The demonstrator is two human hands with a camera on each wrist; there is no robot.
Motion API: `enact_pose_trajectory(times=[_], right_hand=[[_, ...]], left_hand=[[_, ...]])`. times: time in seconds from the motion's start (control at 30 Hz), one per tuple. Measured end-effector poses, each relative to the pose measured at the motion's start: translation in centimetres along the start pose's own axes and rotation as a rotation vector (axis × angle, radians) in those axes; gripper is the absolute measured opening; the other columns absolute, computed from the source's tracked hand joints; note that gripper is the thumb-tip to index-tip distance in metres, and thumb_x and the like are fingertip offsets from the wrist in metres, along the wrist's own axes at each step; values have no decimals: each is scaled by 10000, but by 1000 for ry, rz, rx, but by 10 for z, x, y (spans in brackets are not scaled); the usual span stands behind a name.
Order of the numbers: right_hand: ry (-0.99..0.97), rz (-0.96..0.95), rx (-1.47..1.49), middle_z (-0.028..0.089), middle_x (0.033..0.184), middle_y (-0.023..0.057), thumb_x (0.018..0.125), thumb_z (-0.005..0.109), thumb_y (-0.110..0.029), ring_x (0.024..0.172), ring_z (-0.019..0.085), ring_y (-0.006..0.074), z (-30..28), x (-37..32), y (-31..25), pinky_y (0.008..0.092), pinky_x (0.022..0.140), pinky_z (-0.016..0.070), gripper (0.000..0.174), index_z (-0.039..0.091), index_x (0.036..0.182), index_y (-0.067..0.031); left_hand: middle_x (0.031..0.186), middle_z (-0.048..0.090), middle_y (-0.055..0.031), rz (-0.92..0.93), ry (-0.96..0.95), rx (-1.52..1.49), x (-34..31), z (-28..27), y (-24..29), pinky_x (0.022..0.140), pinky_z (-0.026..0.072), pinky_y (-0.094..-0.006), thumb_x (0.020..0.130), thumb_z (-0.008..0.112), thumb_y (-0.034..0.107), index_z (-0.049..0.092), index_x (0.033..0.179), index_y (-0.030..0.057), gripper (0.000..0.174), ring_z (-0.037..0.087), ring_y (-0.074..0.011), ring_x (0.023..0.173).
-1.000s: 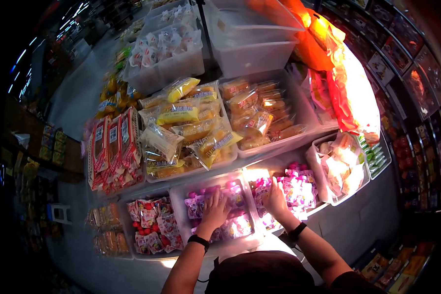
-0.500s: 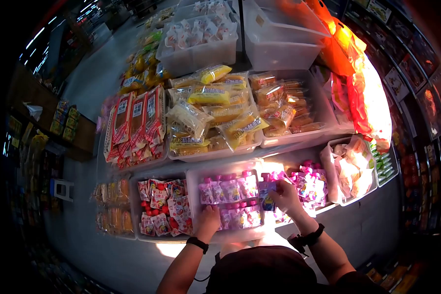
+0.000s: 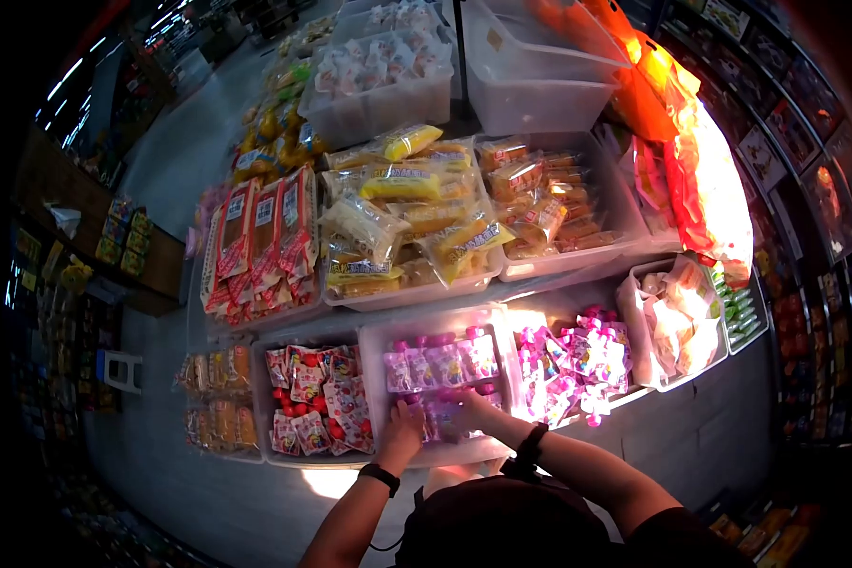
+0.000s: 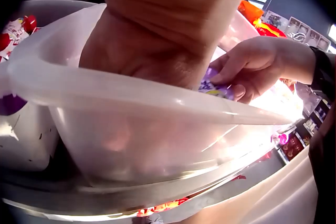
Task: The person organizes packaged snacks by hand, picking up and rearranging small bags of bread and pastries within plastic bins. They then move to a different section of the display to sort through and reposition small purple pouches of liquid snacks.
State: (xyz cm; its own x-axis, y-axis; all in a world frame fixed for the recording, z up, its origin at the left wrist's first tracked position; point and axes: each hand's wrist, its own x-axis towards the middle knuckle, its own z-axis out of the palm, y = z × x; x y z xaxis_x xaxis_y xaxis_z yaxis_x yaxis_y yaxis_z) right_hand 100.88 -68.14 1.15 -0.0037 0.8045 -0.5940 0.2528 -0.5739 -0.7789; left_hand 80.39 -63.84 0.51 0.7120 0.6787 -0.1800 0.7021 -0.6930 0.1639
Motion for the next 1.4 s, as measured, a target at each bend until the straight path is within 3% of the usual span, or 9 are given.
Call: enact_pose_trajectory(times=[0.1,0.2,0.3,0.4,0.77,1.0,1.2,1.3,1.4], right_hand=[[-167,113,-44,685,883,152,859,571,-22,712,676,260,9,11,-11,366,630,550,474,548,1320,-132],[88,-23,-377,685,949,172,844,566,-11,759,686,298,38,57,55,377,633,549,511,540,1331,-162],[76,-148,-348,677,871,245,791,551,-60,819,678,403,34,53,50,477,691,552,233,635,990,27],[-104,-375,-605,675,877,251,771,577,-49,822,680,395,50,78,77,475,707,553,229,639,976,34],[-148,-44,-577,671,812,220,773,598,-56,735,702,336,22,22,0,432,647,571,193,614,908,80],[-72,2,-409,663,852,284,820,550,-87,776,696,371,23,13,-7,427,628,563,389,529,1167,89],[50,-63,-708,657,896,285,872,560,-110,878,680,384,34,-6,-24,431,703,563,264,553,1049,86],[5,-397,-875,655,933,279,869,603,-218,885,670,377,59,12,44,454,786,541,378,561,1113,68],[-465,-123,-837,668,960,234,875,604,-281,922,658,371,11,-29,-11,471,835,517,407,578,1146,22]], left_hand=[[1095,456,-214,-25,-144,-95,7,-4,-7,821,501,-479,753,634,82,546,1079,38,340,524,-426,959],[1112,446,-210,-53,-186,-161,13,-11,-12,856,485,-485,744,639,61,556,1049,32,317,500,-436,1005],[1105,455,-200,-117,-199,-222,16,-20,-10,873,476,-479,730,643,36,581,1003,30,280,488,-423,1036],[1092,464,-194,-53,-116,-257,15,-16,-14,869,474,-464,712,650,12,600,938,27,231,490,-403,1042],[905,577,-169,-146,6,-644,28,-25,-14,764,473,-443,680,626,-44,575,814,54,173,570,-377,882],[980,594,-193,-145,-102,-611,24,-7,-14,811,487,-453,725,650,-8,566,921,36,217,585,-394,954],[1093,569,-208,-5,-234,-292,23,-41,2,858,491,-476,785,706,185,528,1088,28,385,580,-407,1027],[1319,452,-250,-23,-390,-218,21,-51,17,970,438,-491,836,671,299,482,1254,40,527,491,-420,1195],[1510,233,-256,48,-493,-277,9,-39,24,1088,338,-486,889,589,406,406,1396,102,619,336,-408,1359]])
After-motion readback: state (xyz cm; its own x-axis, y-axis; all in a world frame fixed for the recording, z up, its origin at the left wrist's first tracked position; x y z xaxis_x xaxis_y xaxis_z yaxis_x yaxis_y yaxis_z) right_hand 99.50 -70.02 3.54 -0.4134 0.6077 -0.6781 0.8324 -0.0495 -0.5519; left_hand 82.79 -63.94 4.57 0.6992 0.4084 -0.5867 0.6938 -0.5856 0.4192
